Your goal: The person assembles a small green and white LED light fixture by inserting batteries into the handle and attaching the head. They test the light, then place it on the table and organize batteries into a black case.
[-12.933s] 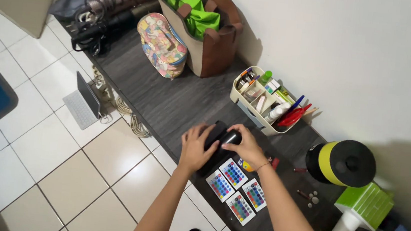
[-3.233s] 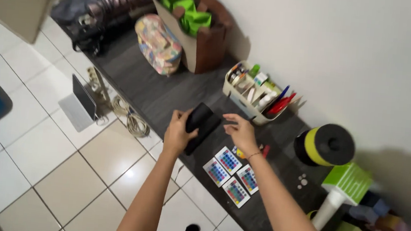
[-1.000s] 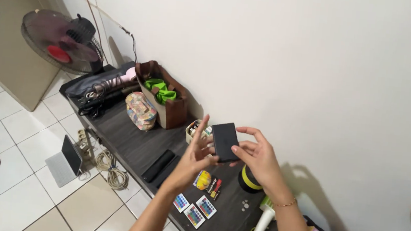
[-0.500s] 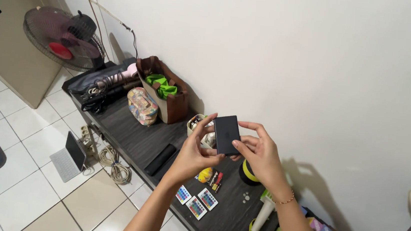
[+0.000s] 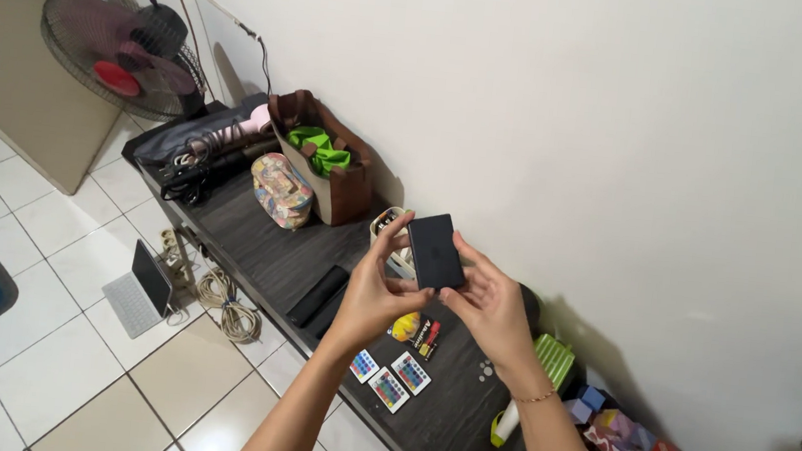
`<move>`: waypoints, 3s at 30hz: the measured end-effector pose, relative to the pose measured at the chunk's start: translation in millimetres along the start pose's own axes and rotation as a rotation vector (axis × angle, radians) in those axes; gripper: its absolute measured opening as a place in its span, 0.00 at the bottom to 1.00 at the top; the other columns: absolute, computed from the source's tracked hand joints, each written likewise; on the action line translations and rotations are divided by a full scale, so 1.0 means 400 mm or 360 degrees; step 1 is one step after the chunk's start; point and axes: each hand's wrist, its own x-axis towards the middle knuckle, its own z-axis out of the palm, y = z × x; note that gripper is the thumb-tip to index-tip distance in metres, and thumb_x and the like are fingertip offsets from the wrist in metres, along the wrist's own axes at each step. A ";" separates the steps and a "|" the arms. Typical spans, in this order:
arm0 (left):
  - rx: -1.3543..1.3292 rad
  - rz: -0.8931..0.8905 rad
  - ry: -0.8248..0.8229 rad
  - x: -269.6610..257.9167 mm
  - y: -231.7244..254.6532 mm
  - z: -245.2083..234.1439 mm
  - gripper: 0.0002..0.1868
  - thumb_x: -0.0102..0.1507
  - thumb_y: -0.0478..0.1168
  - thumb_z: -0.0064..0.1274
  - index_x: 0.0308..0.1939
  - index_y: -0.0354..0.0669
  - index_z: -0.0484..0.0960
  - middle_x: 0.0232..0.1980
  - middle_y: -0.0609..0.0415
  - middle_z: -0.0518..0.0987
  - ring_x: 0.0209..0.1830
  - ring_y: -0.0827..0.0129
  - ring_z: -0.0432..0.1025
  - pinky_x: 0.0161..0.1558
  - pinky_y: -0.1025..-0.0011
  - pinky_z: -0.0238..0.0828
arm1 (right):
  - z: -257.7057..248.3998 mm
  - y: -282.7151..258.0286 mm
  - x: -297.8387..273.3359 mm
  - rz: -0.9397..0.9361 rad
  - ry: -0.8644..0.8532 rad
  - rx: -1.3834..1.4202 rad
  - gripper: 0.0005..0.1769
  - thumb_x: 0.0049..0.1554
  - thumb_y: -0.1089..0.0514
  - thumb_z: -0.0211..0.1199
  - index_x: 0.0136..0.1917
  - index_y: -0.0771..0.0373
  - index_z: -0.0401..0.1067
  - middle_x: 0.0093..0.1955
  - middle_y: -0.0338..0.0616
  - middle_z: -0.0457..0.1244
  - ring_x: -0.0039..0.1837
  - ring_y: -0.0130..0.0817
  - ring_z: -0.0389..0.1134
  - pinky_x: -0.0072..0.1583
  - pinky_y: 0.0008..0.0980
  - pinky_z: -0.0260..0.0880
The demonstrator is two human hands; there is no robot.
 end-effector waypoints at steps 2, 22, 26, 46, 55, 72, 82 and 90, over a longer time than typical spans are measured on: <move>0.0037 -0.0010 0.0022 -0.002 -0.007 -0.001 0.51 0.52 0.23 0.61 0.77 0.44 0.57 0.69 0.41 0.71 0.40 0.71 0.81 0.36 0.78 0.81 | 0.018 0.014 0.000 0.0037 0.0053 0.0054 0.42 0.53 0.76 0.61 0.79 0.59 0.58 0.51 0.42 0.69 0.52 0.22 0.70 0.57 0.24 0.72; 0.0339 0.0092 0.0217 0.001 -0.145 -0.020 0.52 0.53 0.25 0.66 0.77 0.55 0.58 0.70 0.41 0.73 0.41 0.70 0.82 0.39 0.75 0.85 | 0.066 0.213 0.044 0.0324 0.0573 0.0651 0.26 0.53 0.75 0.56 0.64 0.63 0.63 0.46 0.44 0.68 0.42 0.28 0.68 0.46 0.29 0.70; 0.0186 0.0023 0.0316 0.001 -0.199 -0.013 0.52 0.53 0.23 0.64 0.77 0.51 0.57 0.70 0.37 0.71 0.42 0.70 0.81 0.39 0.74 0.84 | 0.027 0.304 0.031 0.0397 0.0510 0.0541 0.17 0.57 0.69 0.63 0.59 0.69 0.67 0.46 0.50 0.69 0.47 0.34 0.73 0.51 0.32 0.75; -0.0121 -0.0512 0.0404 -0.102 -0.784 0.173 0.19 0.64 0.26 0.51 0.59 0.41 0.83 0.58 0.51 0.74 0.51 0.73 0.75 0.49 0.75 0.82 | -0.130 0.827 -0.089 0.0809 0.0803 0.0560 0.13 0.57 0.68 0.66 0.55 0.74 0.75 0.50 0.52 0.71 0.50 0.37 0.74 0.55 0.34 0.77; 0.0105 -0.0815 0.0490 -0.146 -1.071 0.181 0.10 0.61 0.36 0.64 0.40 0.29 0.86 0.41 0.52 0.75 0.40 0.71 0.76 0.41 0.73 0.81 | -0.169 1.029 -0.132 0.0850 0.0789 0.0498 0.09 0.58 0.68 0.65 0.53 0.73 0.78 0.49 0.51 0.71 0.50 0.36 0.75 0.54 0.32 0.78; -0.0335 -0.0821 0.0508 -0.119 -1.102 0.121 0.10 0.61 0.35 0.62 0.38 0.26 0.86 0.54 0.54 0.77 0.46 0.75 0.77 0.46 0.76 0.84 | -0.247 1.209 -0.154 0.0445 0.0909 -0.1232 0.09 0.49 0.70 0.73 0.44 0.69 0.76 0.41 0.50 0.70 0.41 0.38 0.72 0.45 0.34 0.72; -0.0223 -0.0900 0.0500 -0.093 -0.919 0.083 0.09 0.61 0.35 0.62 0.37 0.27 0.86 0.50 0.56 0.77 0.38 0.73 0.78 0.41 0.79 0.78 | -0.220 1.094 -0.113 0.0634 0.0797 -0.0514 0.07 0.54 0.69 0.69 0.48 0.70 0.77 0.43 0.46 0.73 0.46 0.30 0.75 0.50 0.28 0.75; -0.0183 -0.0743 0.0409 -0.071 -0.678 0.089 0.10 0.61 0.37 0.63 0.36 0.30 0.87 0.43 0.59 0.77 0.38 0.77 0.75 0.40 0.79 0.78 | -0.172 0.615 0.010 0.0629 0.0364 0.0172 0.10 0.54 0.67 0.69 0.50 0.71 0.80 0.42 0.46 0.73 0.44 0.29 0.73 0.48 0.27 0.74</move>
